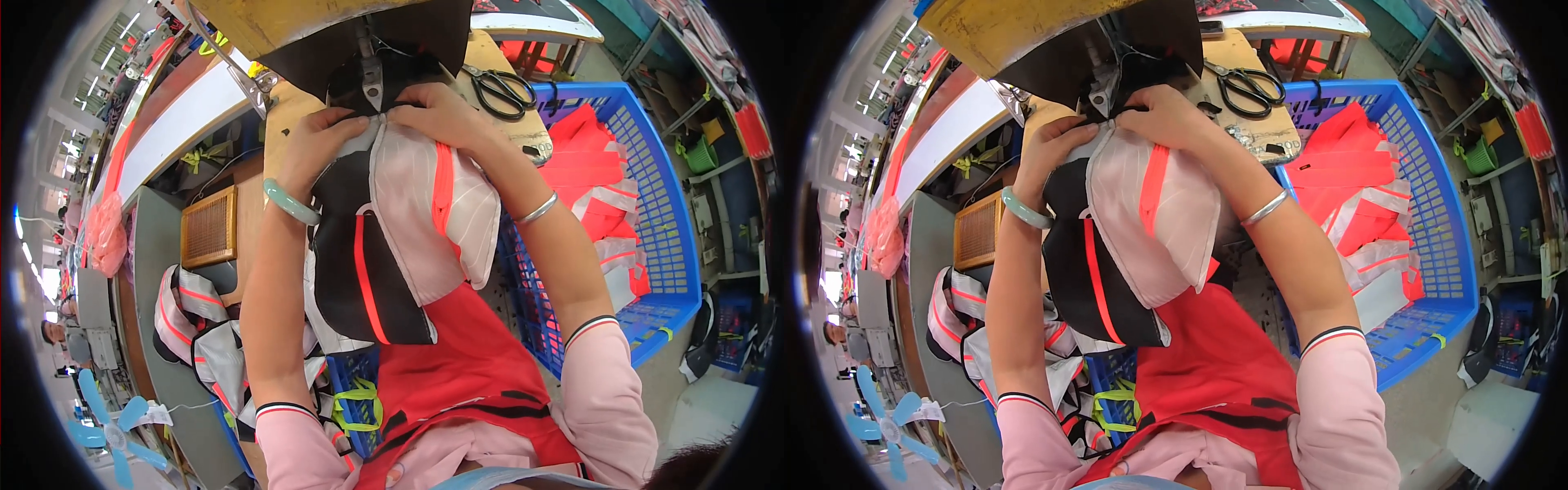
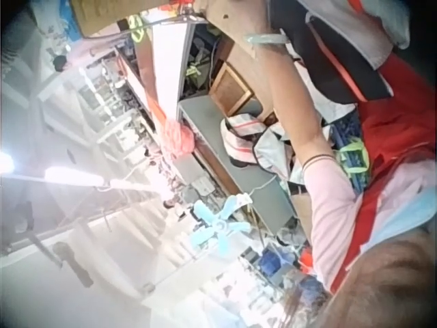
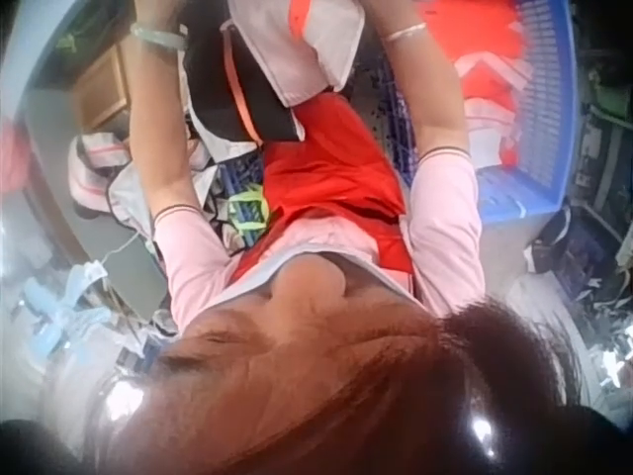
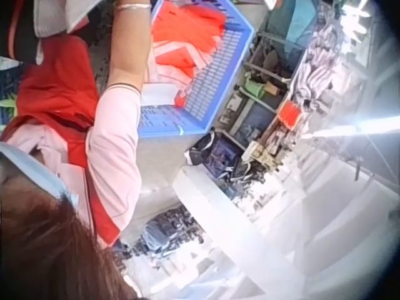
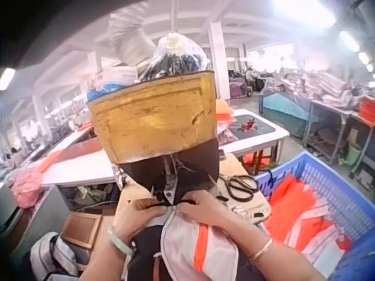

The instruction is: Inspecting and aligning textile pieces on a workstation in a garment factory.

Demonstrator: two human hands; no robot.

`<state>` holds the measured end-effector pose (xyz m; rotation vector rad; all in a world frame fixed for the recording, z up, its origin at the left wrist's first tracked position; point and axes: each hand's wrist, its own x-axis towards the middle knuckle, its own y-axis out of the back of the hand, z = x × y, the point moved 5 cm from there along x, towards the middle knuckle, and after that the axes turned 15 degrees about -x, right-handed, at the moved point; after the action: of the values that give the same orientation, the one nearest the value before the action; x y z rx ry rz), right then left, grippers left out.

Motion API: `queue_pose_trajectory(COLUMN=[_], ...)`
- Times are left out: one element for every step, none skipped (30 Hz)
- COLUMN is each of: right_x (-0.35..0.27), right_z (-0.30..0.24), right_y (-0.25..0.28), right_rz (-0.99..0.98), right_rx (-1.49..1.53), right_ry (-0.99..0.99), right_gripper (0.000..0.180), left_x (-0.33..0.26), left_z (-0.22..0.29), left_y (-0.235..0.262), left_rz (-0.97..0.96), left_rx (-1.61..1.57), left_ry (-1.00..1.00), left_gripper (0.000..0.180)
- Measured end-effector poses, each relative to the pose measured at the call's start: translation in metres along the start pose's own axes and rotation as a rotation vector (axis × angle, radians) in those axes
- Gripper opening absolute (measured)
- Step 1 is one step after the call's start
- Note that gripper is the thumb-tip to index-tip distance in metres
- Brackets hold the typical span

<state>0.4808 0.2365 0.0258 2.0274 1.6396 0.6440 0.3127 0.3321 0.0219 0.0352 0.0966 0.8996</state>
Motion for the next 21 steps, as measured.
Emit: queue_pose_trajectory(right_x=[-0.001,-0.004,-0.007,-0.014,-0.02,-0.028,-0.044,-0.063,-0.08,-0.102,-0.121,-0.139,-0.153,-0.165,-0.175,-0.177,-0.173,-0.172,-0.17,-0.168,-0.166], right_z=[-0.002,-0.003,-0.003,-0.005,-0.008,-0.009,-0.004,-0.012,-0.025,-0.05,-0.073,-0.091,-0.093,-0.087,-0.079,-0.062,-0.047,-0.03,-0.031,-0.032,-0.031], right_y=[0.002,0.007,0.014,0.022,0.029,0.033,0.034,0.025,0.019,0.015,0.002,-0.014,-0.038,-0.063,-0.079,-0.09,-0.101,-0.108,-0.103,-0.093,-0.085], right_rz=[-0.001,0.059,0.117,0.115,0.056,-0.004,-0.002,-0.009,0.015,0.039,0.014,-0.01,-0.158,-0.306,-0.175,-0.183,-0.225,-0.269,-0.278,-0.381,-0.481], right_rx=[0.002,0.037,0.073,0.073,-0.013,-0.101,-0.234,-0.359,-0.413,-0.463,-0.614,-0.772,-0.83,-0.882,-1.121,-1.119,-1.273,-1.426,-1.42,-1.34,-1.257], right_ry=[0.0,-0.022,-0.044,-0.041,-0.019,0.004,0.09,0.189,0.357,0.531,0.676,0.806,0.76,0.713,0.733,0.724,0.67,0.612,0.615,0.521,0.428], right_gripper=[0.039,0.038,0.036,0.036,0.034,0.032,0.029,0.027,0.027,0.027,0.027,0.028,0.028,0.028,0.03,0.03,0.029,0.029,0.029,0.027,0.026], left_x=[0.0,-0.001,-0.003,-0.005,-0.008,-0.014,-0.026,-0.044,-0.05,-0.06,-0.065,-0.067,-0.069,-0.071,-0.074,-0.077,-0.077,-0.079,-0.081,-0.083,-0.083], left_z=[0.0,0.001,0.003,0.005,-0.002,-0.01,-0.01,-0.003,-0.009,-0.014,-0.019,-0.025,-0.029,-0.027,-0.026,-0.025,-0.025,-0.029,-0.032,-0.033,-0.045], left_y=[-0.001,0.002,0.007,0.01,0.014,0.018,-0.002,-0.013,-0.022,-0.03,-0.032,-0.047,-0.067,-0.083,-0.103,-0.117,-0.125,-0.129,-0.131,-0.129,-0.12], left_rz=[-0.011,-0.009,0.003,0.017,-0.011,-0.038,-0.143,-0.168,-0.282,-0.391,-0.377,-0.504,-0.642,-0.654,-0.71,-0.756,-0.81,-0.81,-0.768,-0.722,-0.735], left_rx=[-0.076,-0.074,-0.103,-0.132,-0.071,-0.011,0.047,0.197,0.238,0.278,0.277,0.256,0.23,0.22,0.195,0.177,0.195,0.191,0.11,0.033,-0.063], left_ry=[-0.006,-0.005,-0.007,-0.009,-0.048,-0.085,0.047,0.084,0.081,0.078,0.095,0.111,0.114,0.12,0.163,0.203,0.095,0.103,0.125,0.146,0.208], left_gripper=[0.039,0.039,0.038,0.037,0.037,0.038,0.037,0.035,0.029,0.023,0.023,0.023,0.023,0.023,0.022,0.022,0.023,0.023,0.024,0.025,0.029])
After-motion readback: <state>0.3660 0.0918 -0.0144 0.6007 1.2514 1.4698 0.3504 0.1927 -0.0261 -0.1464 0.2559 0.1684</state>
